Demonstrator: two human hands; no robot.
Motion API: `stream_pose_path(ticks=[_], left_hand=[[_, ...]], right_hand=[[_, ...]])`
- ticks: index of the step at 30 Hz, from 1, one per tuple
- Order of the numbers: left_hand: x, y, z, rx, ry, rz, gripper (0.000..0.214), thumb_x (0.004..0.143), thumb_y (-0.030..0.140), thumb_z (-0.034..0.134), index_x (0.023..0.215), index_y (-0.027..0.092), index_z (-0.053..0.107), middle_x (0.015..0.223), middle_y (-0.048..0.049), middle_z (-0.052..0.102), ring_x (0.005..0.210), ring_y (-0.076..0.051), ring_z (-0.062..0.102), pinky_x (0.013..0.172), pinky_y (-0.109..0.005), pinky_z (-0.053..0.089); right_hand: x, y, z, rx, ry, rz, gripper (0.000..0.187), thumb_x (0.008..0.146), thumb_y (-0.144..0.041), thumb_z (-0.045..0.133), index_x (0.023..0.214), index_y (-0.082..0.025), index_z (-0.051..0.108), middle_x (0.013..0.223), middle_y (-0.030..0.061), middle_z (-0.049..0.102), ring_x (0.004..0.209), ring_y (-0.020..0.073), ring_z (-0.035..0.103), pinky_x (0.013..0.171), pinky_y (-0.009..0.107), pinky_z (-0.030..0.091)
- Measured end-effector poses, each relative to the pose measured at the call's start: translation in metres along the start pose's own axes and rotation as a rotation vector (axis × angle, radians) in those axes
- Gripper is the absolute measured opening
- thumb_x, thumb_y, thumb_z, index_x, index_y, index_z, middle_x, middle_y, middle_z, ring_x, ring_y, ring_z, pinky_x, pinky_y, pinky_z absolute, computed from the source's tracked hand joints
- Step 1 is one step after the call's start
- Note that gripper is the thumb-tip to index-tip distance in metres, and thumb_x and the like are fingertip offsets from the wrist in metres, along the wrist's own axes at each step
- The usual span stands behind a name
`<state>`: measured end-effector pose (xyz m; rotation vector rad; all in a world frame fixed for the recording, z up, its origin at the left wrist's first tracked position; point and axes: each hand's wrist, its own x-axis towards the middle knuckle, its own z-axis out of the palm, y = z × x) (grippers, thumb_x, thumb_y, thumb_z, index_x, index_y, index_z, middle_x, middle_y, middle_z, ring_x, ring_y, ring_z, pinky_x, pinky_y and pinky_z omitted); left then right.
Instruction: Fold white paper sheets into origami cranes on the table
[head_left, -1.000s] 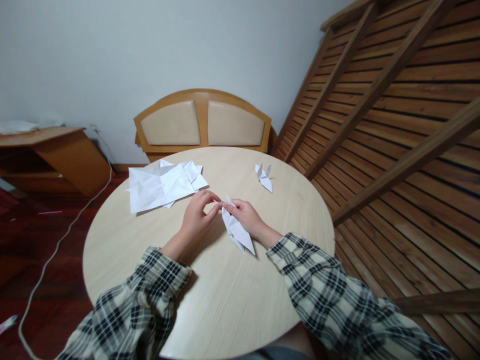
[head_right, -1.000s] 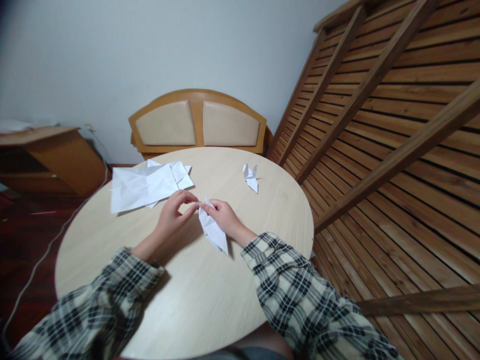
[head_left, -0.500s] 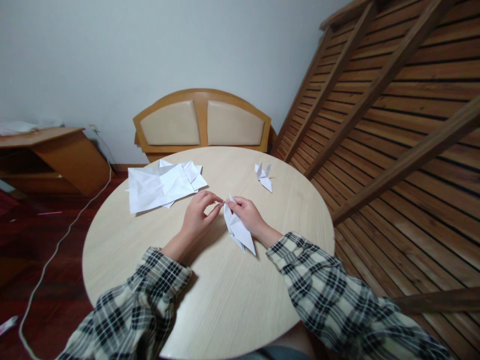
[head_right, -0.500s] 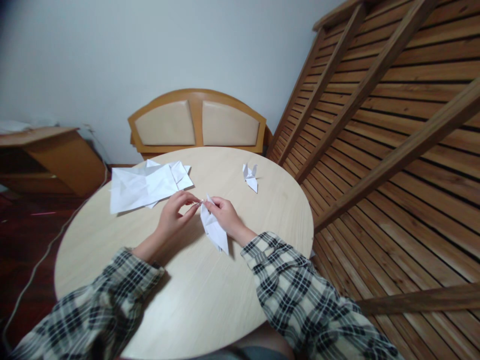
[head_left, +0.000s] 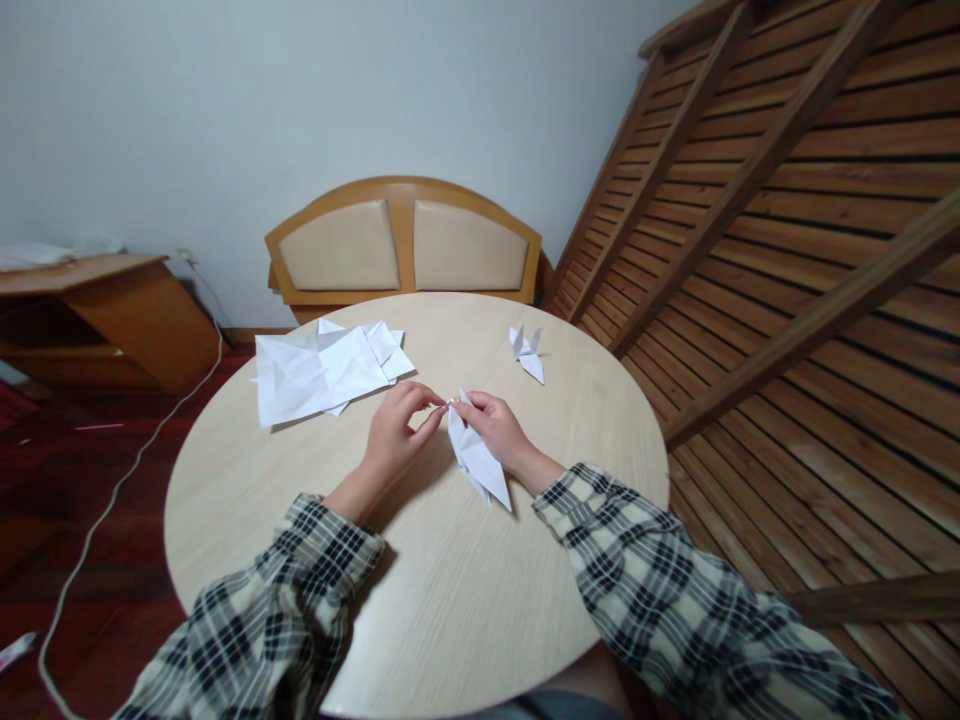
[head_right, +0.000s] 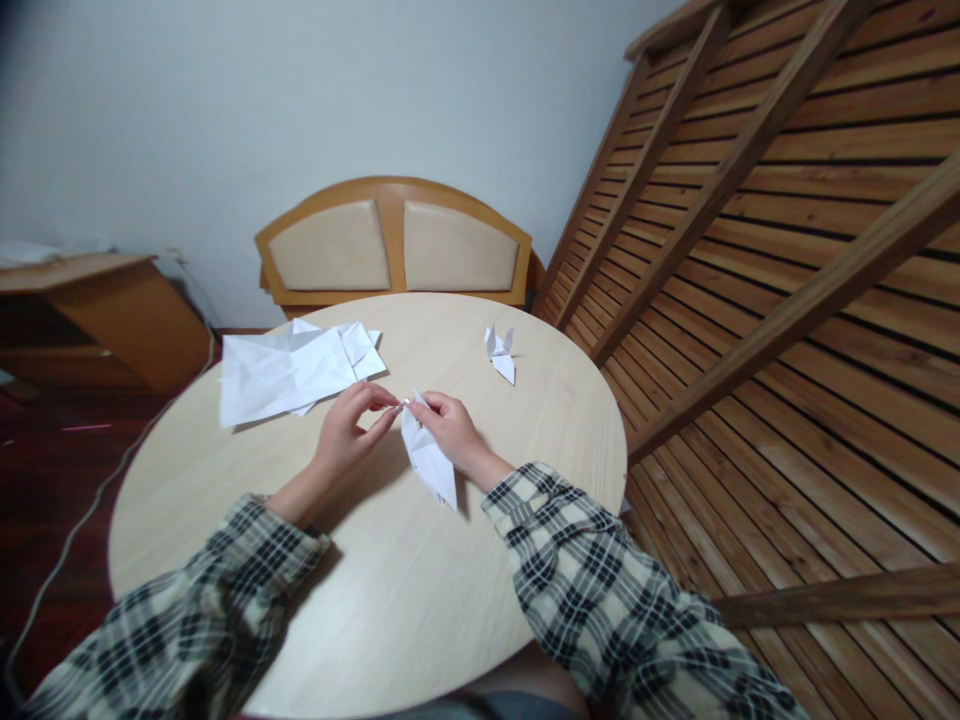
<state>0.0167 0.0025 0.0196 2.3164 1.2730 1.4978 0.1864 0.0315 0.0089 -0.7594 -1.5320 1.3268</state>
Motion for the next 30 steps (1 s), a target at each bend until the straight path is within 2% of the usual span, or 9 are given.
stream_pose_path(ticks=[8,23,30], left_hand=[[-0.0041,-0.0026,0.0032,0.006,-0.004,-0.003,0.004,0.092,0.024,0.058,0.089,0.02,0.058,0.086,-0.0032,0.061,0.079,-0.018,0.056,0.071,-0.032,0.045],[-0.0048,0.0038,0.0092,-0.156,-0.091,-0.241,0.023,0.094,0.033,0.051,0.079,0.019,0.059,0.076,-0.0023,0.061,0.073,-0.018,0.056,0.065,-0.03,0.043],[-0.004,0.0014,0.01,-0.231,-0.06,-0.304,0.02,0.093,0.033,0.053,0.079,0.019,0.058,0.074,-0.001,0.061,0.07,-0.017,0.055,0.061,-0.028,0.042]], right_hand=[[0.0029,0.0041,-0.0006,0.105,0.035,0.046,0.036,0.074,-0.051,0.069,0.066,-0.02,0.053,0.064,-0.0036,0.044,0.06,0.012,0.037,0.055,0.027,0.027],[0.0007,-0.002,0.0022,0.171,-0.017,0.029,0.031,0.074,-0.046,0.07,0.068,-0.019,0.056,0.065,-0.0044,0.047,0.058,0.0104,0.039,0.056,0.026,0.029],[-0.001,-0.0008,0.0043,0.175,-0.03,0.048,0.03,0.076,-0.046,0.071,0.075,-0.018,0.06,0.067,-0.0043,0.048,0.059,0.0102,0.04,0.056,0.026,0.03]])
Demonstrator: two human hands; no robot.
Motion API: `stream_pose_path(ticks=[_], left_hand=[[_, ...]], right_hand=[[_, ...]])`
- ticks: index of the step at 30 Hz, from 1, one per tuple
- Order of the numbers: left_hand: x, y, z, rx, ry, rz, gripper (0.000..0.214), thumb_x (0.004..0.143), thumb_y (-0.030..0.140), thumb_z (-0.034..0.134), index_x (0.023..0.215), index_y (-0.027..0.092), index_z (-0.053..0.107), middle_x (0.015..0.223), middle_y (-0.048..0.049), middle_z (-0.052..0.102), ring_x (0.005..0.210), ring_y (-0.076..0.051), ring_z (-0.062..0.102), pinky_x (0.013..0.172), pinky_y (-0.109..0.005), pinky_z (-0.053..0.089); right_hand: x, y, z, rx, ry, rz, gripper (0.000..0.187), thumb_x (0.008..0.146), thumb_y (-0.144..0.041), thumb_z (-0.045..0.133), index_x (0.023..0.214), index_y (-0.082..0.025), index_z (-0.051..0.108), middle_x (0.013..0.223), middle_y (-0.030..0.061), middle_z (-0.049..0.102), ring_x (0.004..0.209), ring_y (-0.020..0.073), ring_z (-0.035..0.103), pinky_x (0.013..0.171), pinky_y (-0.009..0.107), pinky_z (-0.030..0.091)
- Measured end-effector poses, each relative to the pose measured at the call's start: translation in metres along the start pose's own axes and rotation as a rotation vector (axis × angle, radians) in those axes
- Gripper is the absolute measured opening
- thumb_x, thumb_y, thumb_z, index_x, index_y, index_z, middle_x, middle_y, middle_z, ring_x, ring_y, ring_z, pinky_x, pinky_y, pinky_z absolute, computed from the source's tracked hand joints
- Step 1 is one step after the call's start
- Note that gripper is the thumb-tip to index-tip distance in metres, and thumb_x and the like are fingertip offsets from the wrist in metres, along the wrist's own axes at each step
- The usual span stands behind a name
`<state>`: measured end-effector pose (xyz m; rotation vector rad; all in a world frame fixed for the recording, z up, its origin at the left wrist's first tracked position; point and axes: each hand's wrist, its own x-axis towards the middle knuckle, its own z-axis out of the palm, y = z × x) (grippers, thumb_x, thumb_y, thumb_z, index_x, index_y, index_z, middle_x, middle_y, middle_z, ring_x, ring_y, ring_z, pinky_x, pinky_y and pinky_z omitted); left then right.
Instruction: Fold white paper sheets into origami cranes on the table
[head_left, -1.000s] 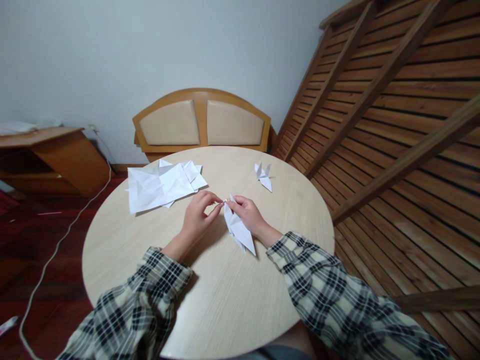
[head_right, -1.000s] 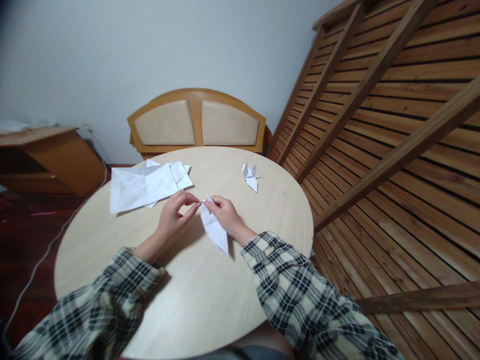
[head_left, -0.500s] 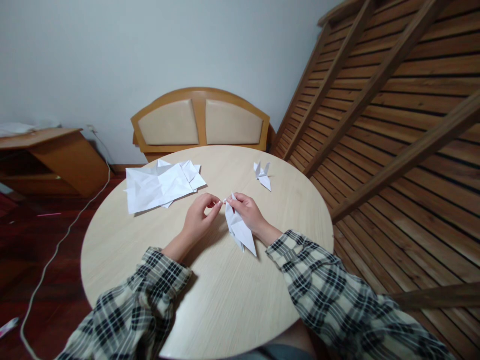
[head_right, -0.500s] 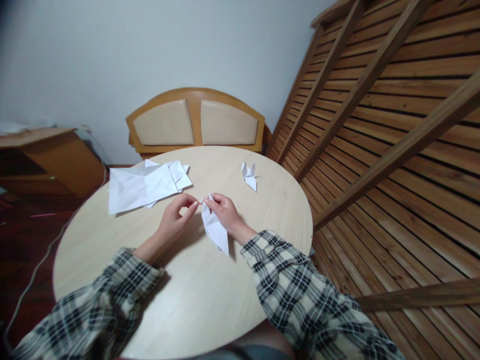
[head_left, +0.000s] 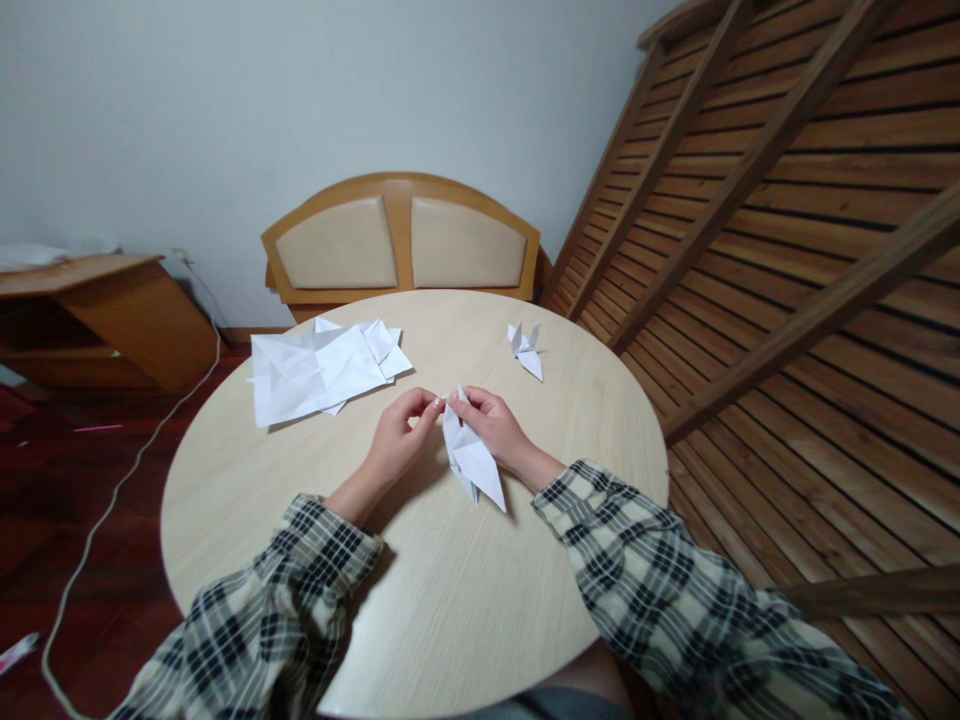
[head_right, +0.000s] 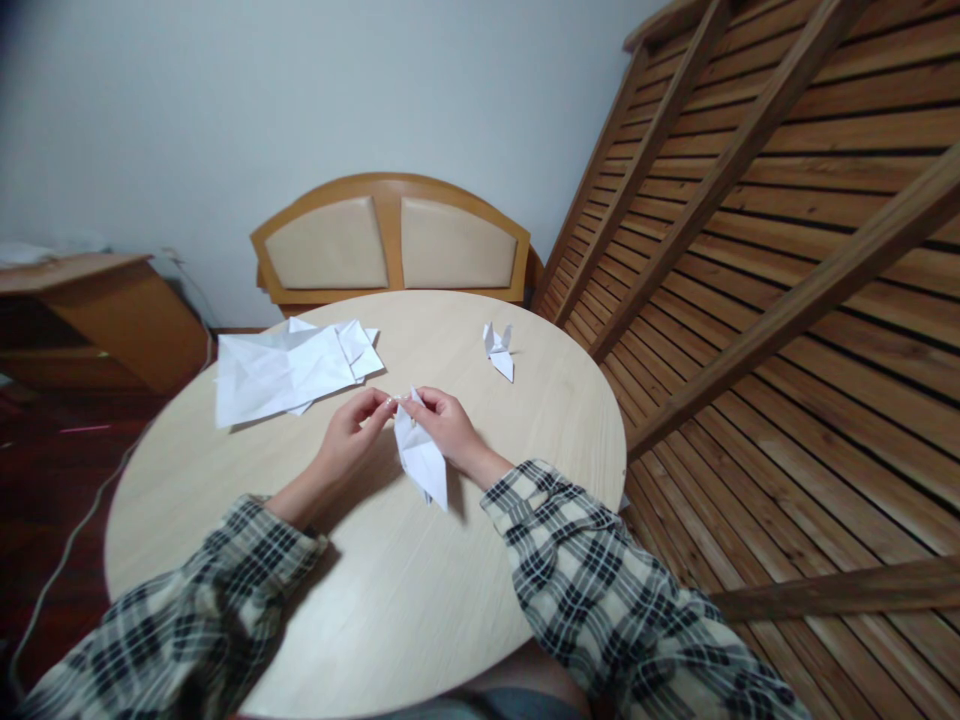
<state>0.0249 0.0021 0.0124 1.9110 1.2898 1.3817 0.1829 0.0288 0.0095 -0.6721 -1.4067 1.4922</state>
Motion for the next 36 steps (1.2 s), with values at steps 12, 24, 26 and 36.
stream_pose_path(ticks=[12,24,26,36], left_hand=[[0.0019,0.0018,-0.0046,-0.006,0.059,-0.024,0.025,0.095,0.035,0.044,0.077,0.02,0.055,0.075,-0.0025,0.058,0.073,-0.019,0.055,0.067,-0.031,0.044],[0.0033,-0.0003,-0.0022,0.002,-0.038,-0.034,0.031,0.091,0.038,0.047,0.065,0.022,0.047,0.062,0.0012,0.047,0.06,-0.016,0.044,0.055,-0.029,0.034],[0.0032,-0.0003,-0.0023,-0.003,-0.028,-0.027,0.031,0.091,0.037,0.048,0.064,0.022,0.046,0.062,0.0015,0.046,0.059,-0.016,0.043,0.054,-0.029,0.033],[0.0045,0.0011,-0.0044,-0.114,-0.019,-0.058,0.028,0.089,0.035,0.05,0.065,0.022,0.045,0.062,0.0021,0.044,0.058,-0.015,0.041,0.054,-0.029,0.033]], right_hand=[[0.0029,0.0067,-0.0043,-0.215,-0.023,-0.052,0.03,0.076,-0.048,0.07,0.076,-0.018,0.063,0.071,-0.0014,0.053,0.066,0.0132,0.046,0.06,0.028,0.035],[0.0005,0.004,-0.0058,-0.43,-0.025,-0.147,0.032,0.081,-0.042,0.066,0.064,-0.02,0.052,0.066,-0.0018,0.047,0.066,0.0142,0.044,0.06,0.028,0.034],[0.0003,0.0042,-0.006,-0.427,-0.025,-0.138,0.033,0.08,-0.044,0.066,0.063,-0.02,0.052,0.066,-0.0016,0.046,0.066,0.0146,0.044,0.06,0.028,0.034],[0.0007,0.0029,-0.0035,-0.325,-0.05,-0.051,0.034,0.075,-0.05,0.07,0.068,-0.018,0.059,0.066,-0.0016,0.049,0.063,0.0136,0.043,0.058,0.027,0.033]])
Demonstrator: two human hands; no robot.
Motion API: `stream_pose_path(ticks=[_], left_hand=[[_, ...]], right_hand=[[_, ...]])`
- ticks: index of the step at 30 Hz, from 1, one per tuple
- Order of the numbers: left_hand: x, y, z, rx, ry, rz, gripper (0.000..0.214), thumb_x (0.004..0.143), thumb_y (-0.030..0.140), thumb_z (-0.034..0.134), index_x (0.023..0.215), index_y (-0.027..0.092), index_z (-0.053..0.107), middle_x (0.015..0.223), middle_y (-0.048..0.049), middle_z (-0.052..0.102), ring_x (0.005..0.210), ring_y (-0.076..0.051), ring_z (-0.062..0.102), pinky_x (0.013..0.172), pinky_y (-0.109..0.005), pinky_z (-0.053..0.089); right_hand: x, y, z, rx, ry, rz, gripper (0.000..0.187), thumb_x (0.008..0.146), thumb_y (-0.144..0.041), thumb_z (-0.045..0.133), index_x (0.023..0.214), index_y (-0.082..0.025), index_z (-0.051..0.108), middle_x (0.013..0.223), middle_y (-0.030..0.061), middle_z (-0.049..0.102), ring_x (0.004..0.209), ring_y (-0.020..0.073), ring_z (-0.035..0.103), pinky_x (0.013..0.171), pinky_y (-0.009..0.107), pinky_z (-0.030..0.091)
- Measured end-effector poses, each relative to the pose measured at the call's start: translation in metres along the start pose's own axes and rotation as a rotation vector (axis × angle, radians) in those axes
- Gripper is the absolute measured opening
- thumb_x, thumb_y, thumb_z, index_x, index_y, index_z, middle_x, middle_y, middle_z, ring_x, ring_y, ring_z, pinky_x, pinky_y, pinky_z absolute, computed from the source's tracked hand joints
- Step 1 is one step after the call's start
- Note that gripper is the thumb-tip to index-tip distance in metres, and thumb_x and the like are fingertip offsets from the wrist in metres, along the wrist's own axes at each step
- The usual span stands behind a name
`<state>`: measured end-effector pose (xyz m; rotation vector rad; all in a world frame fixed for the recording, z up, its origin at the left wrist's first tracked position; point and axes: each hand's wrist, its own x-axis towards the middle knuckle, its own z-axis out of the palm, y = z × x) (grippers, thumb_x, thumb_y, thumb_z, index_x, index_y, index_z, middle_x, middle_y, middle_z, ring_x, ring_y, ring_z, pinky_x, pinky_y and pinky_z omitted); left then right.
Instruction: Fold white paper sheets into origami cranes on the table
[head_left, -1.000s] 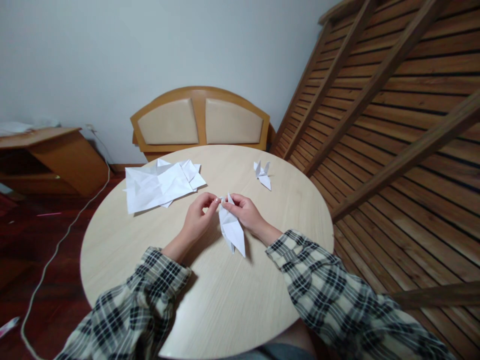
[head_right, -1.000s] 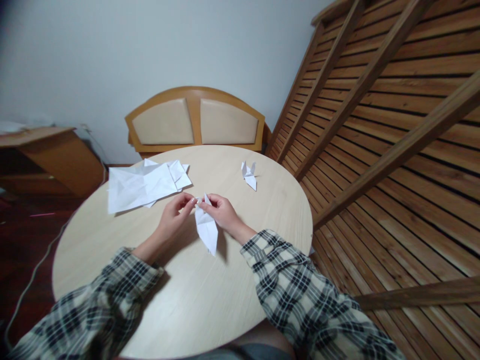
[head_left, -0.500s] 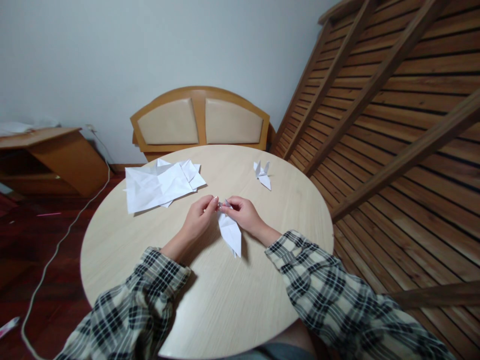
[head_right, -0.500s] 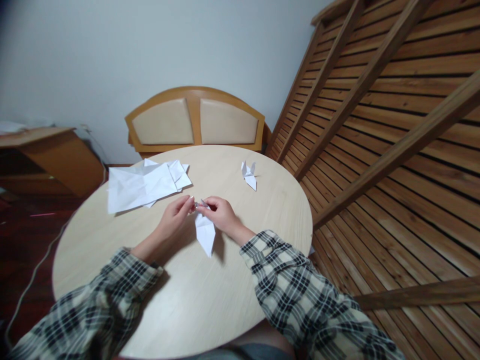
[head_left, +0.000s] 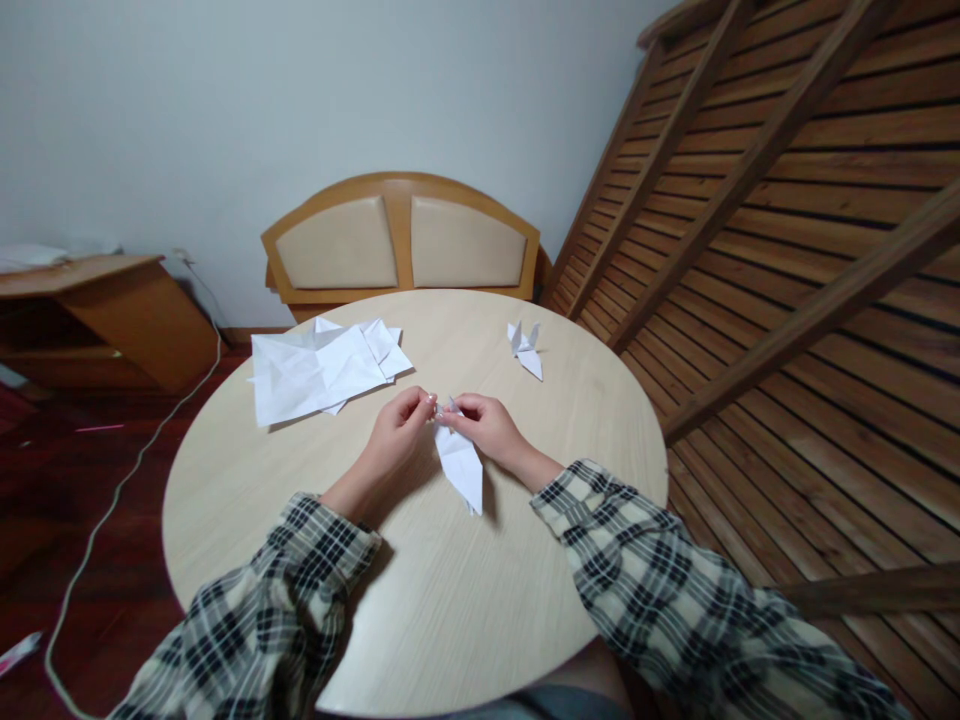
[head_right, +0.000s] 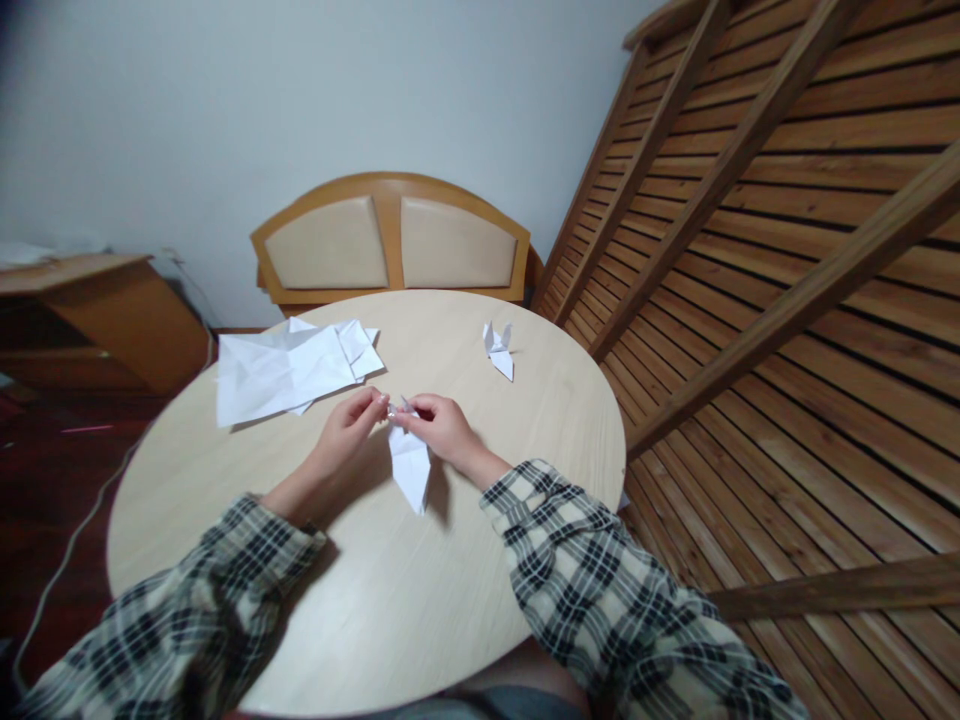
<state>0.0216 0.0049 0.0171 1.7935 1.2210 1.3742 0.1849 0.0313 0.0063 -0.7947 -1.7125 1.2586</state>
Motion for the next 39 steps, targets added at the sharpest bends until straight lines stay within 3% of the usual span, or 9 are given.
stream_pose_path(ticks=[7,16,24,39], left_hand=[[-0.0007,0.0028,-0.0042,0.067,-0.013,0.042,0.03,0.092,0.036,0.05,0.066,0.022,0.045,0.064,0.0014,0.045,0.06,-0.016,0.043,0.057,-0.03,0.035],[0.0023,-0.0017,-0.0081,0.092,0.138,0.043,0.033,0.096,0.039,0.042,0.068,0.022,0.046,0.064,0.0006,0.048,0.062,-0.016,0.047,0.06,-0.03,0.04],[-0.0012,-0.0026,-0.0025,0.144,-0.03,0.061,0.027,0.092,0.035,0.052,0.068,0.022,0.049,0.067,-0.0001,0.053,0.063,-0.017,0.048,0.059,-0.031,0.039],[0.0,0.0013,-0.0036,-0.012,-0.038,0.021,0.028,0.089,0.037,0.053,0.066,0.022,0.047,0.063,0.0022,0.045,0.06,-0.015,0.042,0.056,-0.028,0.035]], right_hand=[[-0.0003,-0.001,0.0008,0.047,-0.012,0.02,0.038,0.073,-0.052,0.072,0.066,-0.018,0.057,0.064,-0.0032,0.046,0.061,0.0122,0.04,0.056,0.027,0.031],[0.0008,0.0026,0.0001,0.046,0.005,0.042,0.035,0.073,-0.052,0.073,0.07,-0.018,0.062,0.067,-0.0011,0.053,0.063,0.0129,0.044,0.058,0.028,0.033],[0.0012,0.0028,0.0001,0.052,-0.03,0.031,0.033,0.075,-0.048,0.07,0.069,-0.017,0.06,0.065,-0.0022,0.05,0.061,0.0122,0.042,0.057,0.027,0.032],[-0.0022,0.0031,0.0011,0.175,-0.126,0.149,0.039,0.072,-0.053,0.075,0.071,-0.017,0.06,0.063,-0.0046,0.048,0.056,0.0097,0.042,0.051,0.025,0.03]])
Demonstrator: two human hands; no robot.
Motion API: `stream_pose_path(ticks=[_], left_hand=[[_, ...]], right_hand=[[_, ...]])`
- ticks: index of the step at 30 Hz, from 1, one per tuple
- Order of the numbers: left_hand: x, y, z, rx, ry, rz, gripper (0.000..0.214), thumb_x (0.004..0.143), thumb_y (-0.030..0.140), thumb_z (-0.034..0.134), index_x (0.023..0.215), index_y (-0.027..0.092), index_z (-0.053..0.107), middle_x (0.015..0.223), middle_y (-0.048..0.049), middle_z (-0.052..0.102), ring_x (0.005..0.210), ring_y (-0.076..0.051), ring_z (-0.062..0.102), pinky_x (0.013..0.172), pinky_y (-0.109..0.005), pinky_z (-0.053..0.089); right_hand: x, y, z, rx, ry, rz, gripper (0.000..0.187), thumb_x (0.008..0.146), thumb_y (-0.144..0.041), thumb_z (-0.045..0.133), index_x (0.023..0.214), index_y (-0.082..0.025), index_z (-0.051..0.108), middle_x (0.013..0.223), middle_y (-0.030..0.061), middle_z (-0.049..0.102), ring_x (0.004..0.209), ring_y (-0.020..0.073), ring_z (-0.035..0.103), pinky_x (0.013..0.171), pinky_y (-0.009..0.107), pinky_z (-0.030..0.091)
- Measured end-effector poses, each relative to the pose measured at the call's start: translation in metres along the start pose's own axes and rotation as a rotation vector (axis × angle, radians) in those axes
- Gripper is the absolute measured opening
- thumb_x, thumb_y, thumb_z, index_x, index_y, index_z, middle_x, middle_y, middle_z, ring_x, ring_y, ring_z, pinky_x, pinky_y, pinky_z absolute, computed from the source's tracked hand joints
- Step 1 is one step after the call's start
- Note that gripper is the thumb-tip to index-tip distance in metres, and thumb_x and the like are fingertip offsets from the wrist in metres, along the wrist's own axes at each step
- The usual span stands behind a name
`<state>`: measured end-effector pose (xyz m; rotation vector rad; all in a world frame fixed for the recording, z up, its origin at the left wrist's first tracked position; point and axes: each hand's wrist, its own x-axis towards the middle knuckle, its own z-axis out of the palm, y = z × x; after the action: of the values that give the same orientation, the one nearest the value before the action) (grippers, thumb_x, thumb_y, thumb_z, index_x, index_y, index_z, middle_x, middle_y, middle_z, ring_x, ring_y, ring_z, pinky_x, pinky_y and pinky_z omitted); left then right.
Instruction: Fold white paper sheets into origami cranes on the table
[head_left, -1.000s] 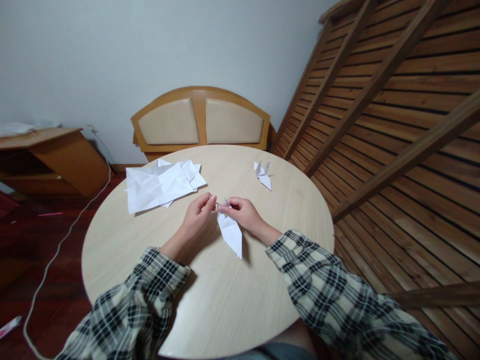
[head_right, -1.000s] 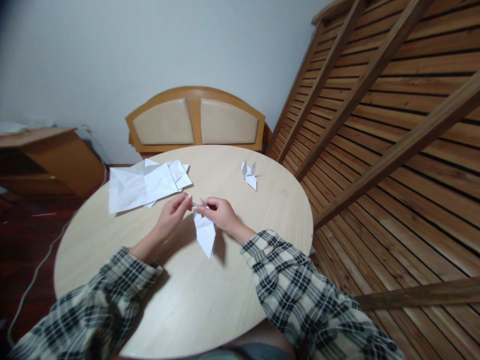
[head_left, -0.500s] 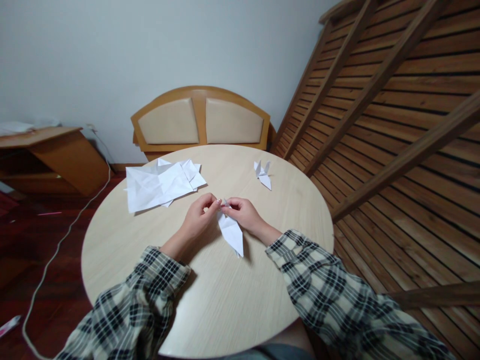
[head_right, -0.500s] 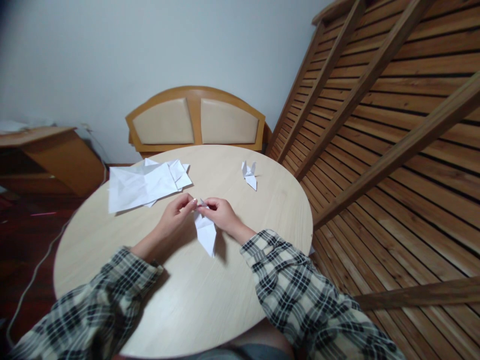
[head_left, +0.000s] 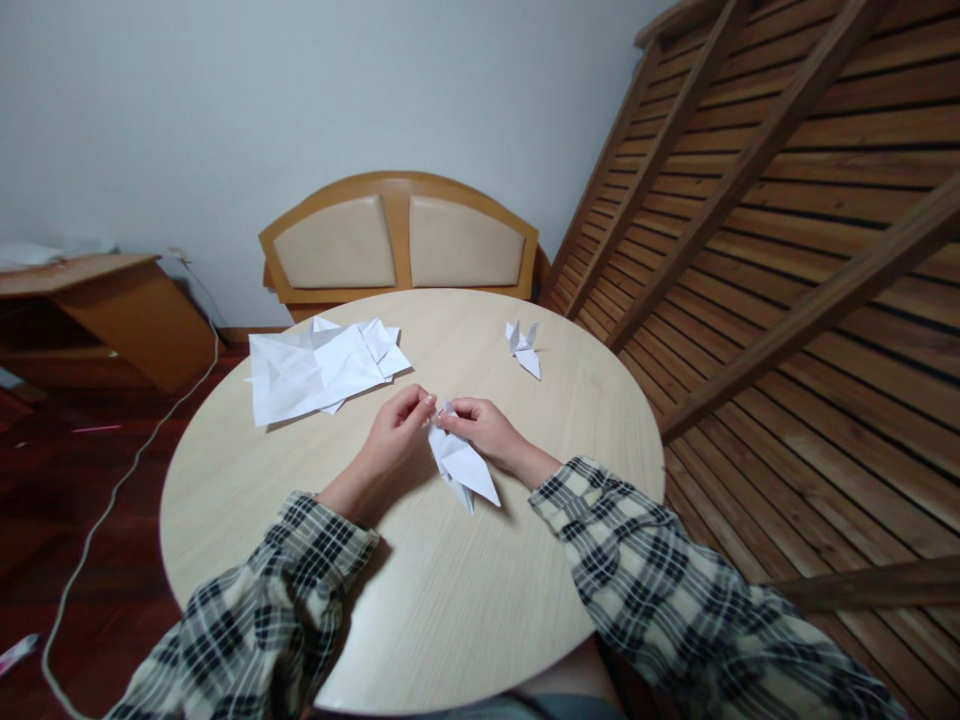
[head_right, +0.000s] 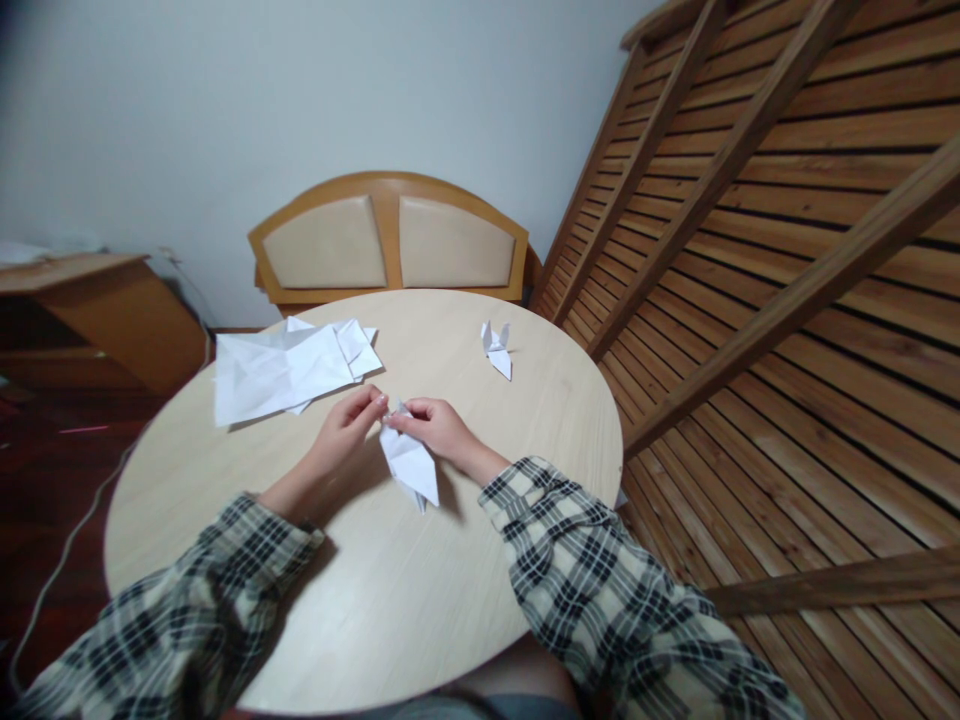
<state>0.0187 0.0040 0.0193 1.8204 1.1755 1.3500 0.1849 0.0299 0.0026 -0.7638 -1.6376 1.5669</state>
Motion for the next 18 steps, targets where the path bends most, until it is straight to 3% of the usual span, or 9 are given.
stream_pose_path(ticks=[5,8,14,18], left_hand=[[0.002,-0.009,-0.004,-0.054,0.097,0.014,0.027,0.092,0.038,0.052,0.069,0.023,0.048,0.066,0.0011,0.047,0.064,-0.016,0.045,0.062,-0.03,0.04],[0.004,-0.014,-0.005,-0.05,0.203,-0.017,0.027,0.093,0.041,0.051,0.072,0.024,0.048,0.069,0.0004,0.048,0.067,-0.017,0.047,0.064,-0.031,0.043],[0.007,-0.02,-0.006,-0.146,0.376,-0.058,0.032,0.096,0.045,0.046,0.071,0.024,0.044,0.069,0.001,0.046,0.062,-0.016,0.046,0.061,-0.03,0.044],[0.007,-0.021,-0.007,-0.152,0.396,-0.093,0.037,0.097,0.043,0.042,0.067,0.022,0.047,0.064,0.0007,0.046,0.059,-0.015,0.046,0.06,-0.029,0.043]], right_hand=[[-0.002,0.0,0.0,0.032,-0.068,0.033,0.041,0.074,-0.054,0.072,0.084,-0.015,0.066,0.07,-0.0013,0.056,0.058,0.0107,0.046,0.052,0.025,0.031],[-0.002,-0.002,0.0,0.004,-0.081,0.032,0.043,0.076,-0.057,0.069,0.079,-0.015,0.064,0.068,-0.0015,0.054,0.057,0.0104,0.045,0.051,0.025,0.03],[-0.001,-0.001,0.0,-0.038,0.046,-0.025,0.044,0.075,-0.06,0.068,0.068,-0.017,0.058,0.063,-0.0028,0.049,0.056,0.0104,0.041,0.05,0.025,0.028],[0.001,0.002,-0.002,-0.065,0.153,-0.096,0.044,0.08,-0.06,0.063,0.069,-0.019,0.057,0.063,-0.0021,0.048,0.057,0.0119,0.042,0.05,0.026,0.029]])
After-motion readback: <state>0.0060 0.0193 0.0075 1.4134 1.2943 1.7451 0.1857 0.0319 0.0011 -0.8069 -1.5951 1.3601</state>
